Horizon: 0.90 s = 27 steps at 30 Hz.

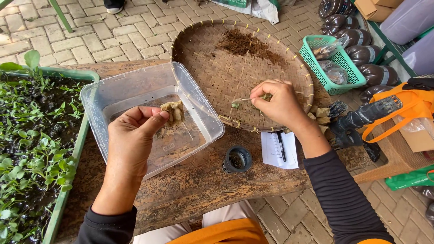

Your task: The person is selecting small seedlings from a tray and wrapping their roots in small pieces of organic material before placing them into planting cups.

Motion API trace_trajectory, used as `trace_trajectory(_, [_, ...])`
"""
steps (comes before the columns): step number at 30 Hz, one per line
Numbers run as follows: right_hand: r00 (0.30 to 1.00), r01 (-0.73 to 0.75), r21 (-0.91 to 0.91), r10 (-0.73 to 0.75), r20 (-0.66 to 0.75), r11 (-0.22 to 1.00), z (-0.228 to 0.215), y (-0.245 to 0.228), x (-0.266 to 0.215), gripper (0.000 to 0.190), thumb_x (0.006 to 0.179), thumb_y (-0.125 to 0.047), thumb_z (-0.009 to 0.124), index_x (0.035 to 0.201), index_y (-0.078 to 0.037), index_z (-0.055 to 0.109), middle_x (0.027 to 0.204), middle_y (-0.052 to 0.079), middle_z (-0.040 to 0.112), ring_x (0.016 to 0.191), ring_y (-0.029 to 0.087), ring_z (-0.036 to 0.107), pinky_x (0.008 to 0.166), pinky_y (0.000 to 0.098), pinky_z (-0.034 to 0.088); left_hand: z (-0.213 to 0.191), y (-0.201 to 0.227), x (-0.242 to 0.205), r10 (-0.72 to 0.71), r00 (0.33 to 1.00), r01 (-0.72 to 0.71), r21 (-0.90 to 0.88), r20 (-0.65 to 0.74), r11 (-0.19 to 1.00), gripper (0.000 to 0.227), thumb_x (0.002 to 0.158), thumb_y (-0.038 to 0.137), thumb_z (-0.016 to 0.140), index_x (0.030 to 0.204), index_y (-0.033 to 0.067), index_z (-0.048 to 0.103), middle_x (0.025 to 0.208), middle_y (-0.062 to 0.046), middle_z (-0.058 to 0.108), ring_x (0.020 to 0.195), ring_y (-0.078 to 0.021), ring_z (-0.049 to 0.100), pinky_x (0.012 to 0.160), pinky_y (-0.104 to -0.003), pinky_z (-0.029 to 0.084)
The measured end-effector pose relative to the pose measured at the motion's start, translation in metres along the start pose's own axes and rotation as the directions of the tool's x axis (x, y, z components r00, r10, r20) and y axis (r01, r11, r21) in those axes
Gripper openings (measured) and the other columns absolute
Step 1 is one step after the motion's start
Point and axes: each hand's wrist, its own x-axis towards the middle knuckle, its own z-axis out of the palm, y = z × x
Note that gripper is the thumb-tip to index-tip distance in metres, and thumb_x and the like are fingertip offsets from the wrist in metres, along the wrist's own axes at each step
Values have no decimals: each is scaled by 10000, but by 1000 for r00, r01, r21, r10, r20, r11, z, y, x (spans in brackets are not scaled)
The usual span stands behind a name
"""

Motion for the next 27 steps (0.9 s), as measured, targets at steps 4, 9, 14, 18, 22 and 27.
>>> trace_trajectory(4, [981, -193, 302, 191, 37, 933, 19, 4, 6, 28, 832, -95, 751, 851, -102, 731, 1002, 29, 777, 957, 130, 737, 906, 370, 573, -2, -2, 1, 27, 999, -26, -52, 22, 998, 82, 895, 27, 754, 962, -12, 729, 905, -31, 743, 810, -78, 674, 786, -219, 537])
trace_trajectory(9, [906, -421, 452, 380, 185, 786, 36, 14, 13, 38, 843, -65, 733, 881, -62, 742, 999, 79, 797, 929, 160, 760, 858, 356, 606, 0, -3, 1, 30, 999, -29, -32, 21, 999, 81, 903, 28, 754, 974, -5, 736, 909, -30, 735, 811, -71, 662, 773, -214, 523])
trace_trajectory(14, [863, -467, 498, 501, 74, 731, 18, 26, 17, 9, 849, -104, 721, 855, -98, 717, 1010, 59, 793, 938, 146, 765, 880, 371, 632, -1, -1, 0, -7, 1000, 9, -50, 26, 999, 78, 898, 27, 749, 962, -10, 724, 905, -38, 742, 806, -84, 674, 774, -225, 535])
trace_trajectory(18, [997, 19, -146, -31, -77, 989, -3, 32, 0, 131, 872, -80, 783, 755, -121, 740, 1093, 26, 788, 1111, 216, 679, 1109, 545, 347, 2, 3, -2, -8, 1000, 8, -21, 18, 1000, 84, 898, 23, 751, 973, -7, 731, 906, -35, 740, 807, -81, 664, 769, -228, 525])
trace_trajectory(22, [997, 54, -77, -50, 54, 996, -16, 37, -18, 92, 834, -125, 789, 759, -153, 743, 1116, -22, 765, 1176, 193, 628, 1110, 505, 295, 1, 1, -2, -14, 999, 15, -43, 29, 999, 83, 897, 28, 750, 967, -10, 727, 912, -35, 745, 817, -82, 674, 795, -224, 534])
trace_trajectory(27, [963, -20, 246, -48, 267, 969, -11, 50, -28, 68, 763, -110, 715, 697, -125, 706, 1105, -33, 784, 1090, 138, 695, 1015, 371, 527, 1, 3, -3, 12, 1000, -12, -6, 15, 1000, 104, 893, 36, 758, 983, -5, 729, 924, -39, 744, 828, -82, 670, 802, -225, 530])
